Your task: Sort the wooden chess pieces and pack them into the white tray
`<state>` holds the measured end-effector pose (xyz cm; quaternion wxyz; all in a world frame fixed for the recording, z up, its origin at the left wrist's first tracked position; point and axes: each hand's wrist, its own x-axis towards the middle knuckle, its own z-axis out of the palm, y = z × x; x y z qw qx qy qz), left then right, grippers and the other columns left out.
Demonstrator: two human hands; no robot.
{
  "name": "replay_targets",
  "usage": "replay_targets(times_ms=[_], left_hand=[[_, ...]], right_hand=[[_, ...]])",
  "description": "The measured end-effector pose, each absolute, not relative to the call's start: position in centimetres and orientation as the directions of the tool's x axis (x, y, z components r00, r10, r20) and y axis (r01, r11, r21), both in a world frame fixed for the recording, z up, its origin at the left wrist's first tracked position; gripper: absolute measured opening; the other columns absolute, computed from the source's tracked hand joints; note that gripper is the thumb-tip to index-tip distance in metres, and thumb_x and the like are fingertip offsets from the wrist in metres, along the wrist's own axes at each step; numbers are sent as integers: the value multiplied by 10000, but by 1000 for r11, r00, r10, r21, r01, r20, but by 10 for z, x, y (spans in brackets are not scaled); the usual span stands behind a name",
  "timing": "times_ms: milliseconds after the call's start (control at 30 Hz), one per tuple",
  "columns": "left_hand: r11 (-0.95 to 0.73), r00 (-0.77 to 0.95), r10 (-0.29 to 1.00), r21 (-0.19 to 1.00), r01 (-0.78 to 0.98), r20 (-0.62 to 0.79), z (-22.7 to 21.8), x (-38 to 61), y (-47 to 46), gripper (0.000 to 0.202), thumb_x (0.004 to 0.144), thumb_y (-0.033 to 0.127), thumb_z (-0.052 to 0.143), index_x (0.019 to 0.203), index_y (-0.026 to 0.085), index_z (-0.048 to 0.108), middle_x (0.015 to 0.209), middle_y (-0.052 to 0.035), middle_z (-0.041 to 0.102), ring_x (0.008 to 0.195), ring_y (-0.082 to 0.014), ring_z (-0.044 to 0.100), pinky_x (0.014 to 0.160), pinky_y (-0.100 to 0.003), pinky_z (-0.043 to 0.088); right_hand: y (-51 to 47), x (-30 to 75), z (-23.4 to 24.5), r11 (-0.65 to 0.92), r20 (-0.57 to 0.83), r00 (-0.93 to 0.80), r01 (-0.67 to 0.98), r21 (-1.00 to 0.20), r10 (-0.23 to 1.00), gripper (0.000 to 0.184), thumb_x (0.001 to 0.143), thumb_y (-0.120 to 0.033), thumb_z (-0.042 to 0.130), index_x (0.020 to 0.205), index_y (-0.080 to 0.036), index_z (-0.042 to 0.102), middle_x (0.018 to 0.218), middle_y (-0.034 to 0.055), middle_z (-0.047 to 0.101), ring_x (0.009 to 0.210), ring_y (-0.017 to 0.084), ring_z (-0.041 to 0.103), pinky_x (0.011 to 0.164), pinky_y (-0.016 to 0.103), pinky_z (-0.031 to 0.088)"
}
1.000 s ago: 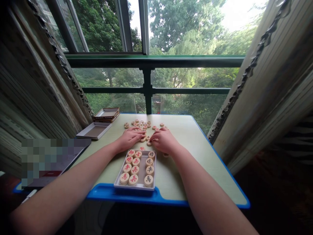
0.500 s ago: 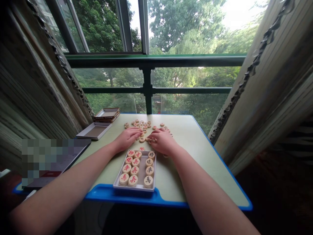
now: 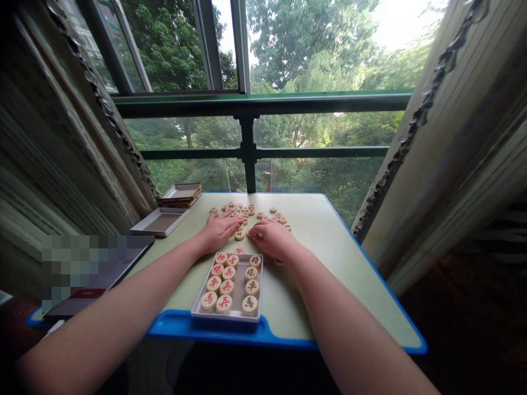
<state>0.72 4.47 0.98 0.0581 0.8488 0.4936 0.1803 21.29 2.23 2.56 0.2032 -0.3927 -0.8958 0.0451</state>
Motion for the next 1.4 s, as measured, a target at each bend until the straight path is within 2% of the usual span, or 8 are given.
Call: replay_targets(times_ms=[167,367,500,767,1033,1233,1400], left_hand=[[-533,446,835,274,800,323,7,7,44,387,904,394,328,1153,272,597,1246,-22,581,1292,-277,331,1031,-571,184],[-587,477,796,279,760,373,2,4,48,344,880,308,390,1110,228,634,1194,-15,617,1270,-253,355,1058,-477,244],[-623,505,769,277,732,393,1,4,48,325,866,291,419,1091,218,642,1158,-22,637,1230,-239,409,1064,-468,260],[-674,519,724,305,673,455,5,3,41,294,764,374,590,993,223,695,1132,-72,630,1169,-261,457,1035,-458,326],[-665,492,727,314,677,479,6,-2,43,248,769,361,600,955,238,709,1103,-70,633,1146,-258,472,1019,-454,342],[-677,482,714,327,659,507,7,-2,43,200,804,286,550,895,211,711,1016,-72,657,1033,-223,540,968,-411,394],[-613,419,764,348,709,491,7,-4,42,223,769,185,518,904,203,695,1005,-52,660,1026,-220,533,962,-401,406]], right_hand=[[25,216,25,673,331,-595,705,-224,733,202,818,-142,534,927,-198,694,999,60,683,931,188,607,852,320,446],[27,217,25,660,332,-580,717,-226,744,200,808,-122,537,900,-197,698,980,49,691,929,187,599,869,332,434],[26,218,26,642,317,-568,733,-223,759,200,807,-131,536,904,-196,699,985,50,688,932,187,592,881,333,425],[22,218,30,590,305,-522,781,-203,796,148,787,-164,576,851,-197,706,918,72,677,882,201,582,836,332,432],[22,220,30,601,320,-529,775,-194,786,123,772,-205,606,835,-201,712,917,79,662,868,208,569,837,354,424],[24,220,25,627,359,-540,755,-195,762,227,783,-235,588,982,-240,698,1042,47,662,956,223,537,849,372,413],[25,221,25,643,348,-561,742,-190,751,194,795,-181,551,884,-232,716,953,31,687,908,205,549,845,361,406]])
